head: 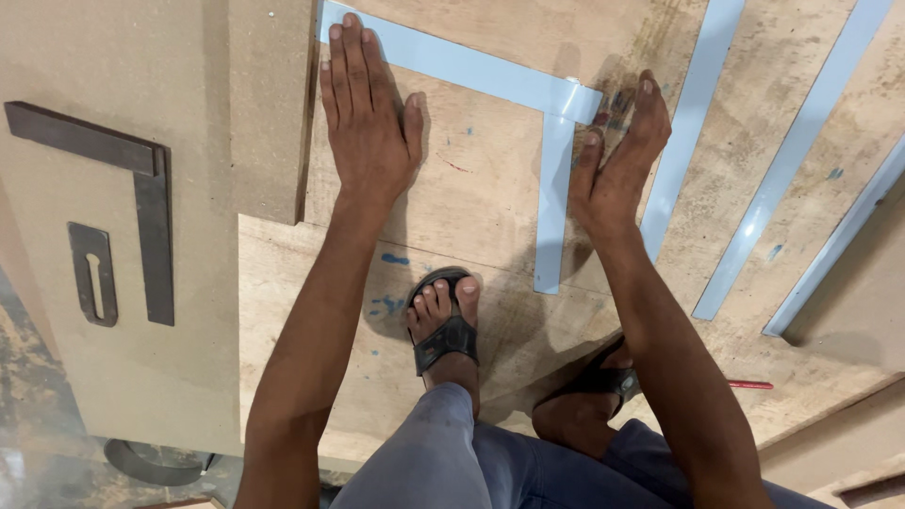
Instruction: The person applies adhesive from a container onto several pieces of material by hand, then positions and presses the pieces onto a larger board.
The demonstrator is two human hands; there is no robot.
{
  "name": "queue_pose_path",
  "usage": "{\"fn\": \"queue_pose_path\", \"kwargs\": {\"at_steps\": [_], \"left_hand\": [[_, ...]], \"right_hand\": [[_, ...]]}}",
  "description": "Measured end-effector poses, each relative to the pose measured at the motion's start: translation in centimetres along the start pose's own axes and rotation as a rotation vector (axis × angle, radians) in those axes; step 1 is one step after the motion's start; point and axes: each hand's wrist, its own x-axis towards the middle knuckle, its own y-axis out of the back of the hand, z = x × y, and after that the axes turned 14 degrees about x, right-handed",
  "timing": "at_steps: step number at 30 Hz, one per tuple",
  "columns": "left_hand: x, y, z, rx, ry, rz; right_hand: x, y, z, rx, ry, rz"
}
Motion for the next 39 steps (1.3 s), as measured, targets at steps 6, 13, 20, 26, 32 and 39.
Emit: {"fn": "queue_pose_path", "kwargs": {"at_steps": [6,13,20,26,32,39], "left_hand": [[0.0,0.2,-0.1,-0.008,0.0,-0.028],[-0.3,0.7,0.0,-0.03,0.091,0.015],[-0.1,0.9,0.7,0.078,0.166,-0.051],[-0.1,0.5,0.2,0.027,0.13,0.004],[-0.3,-0.1,-0.2,0.018,0.129,-0.019],[-0.3,0.1,-0.3,-0.035,0.102,0.092]], "right_hand": [[-0.1,-0.2,0.6,-0.01,0.023,0.031],[-0.2,0.0,0.6,-0.051,0.006,0.007],[-0.2,0.1,0.7,-0.059,-0.004,-0.007],[-0.3,-0.2,0.7,-0.062,0.019,0.007],[-0.1,-0.2,0.8,-0.095,0.014,-0.006],[0.3,-0.1,0.2,0.028,-0.002,0.021]]}}
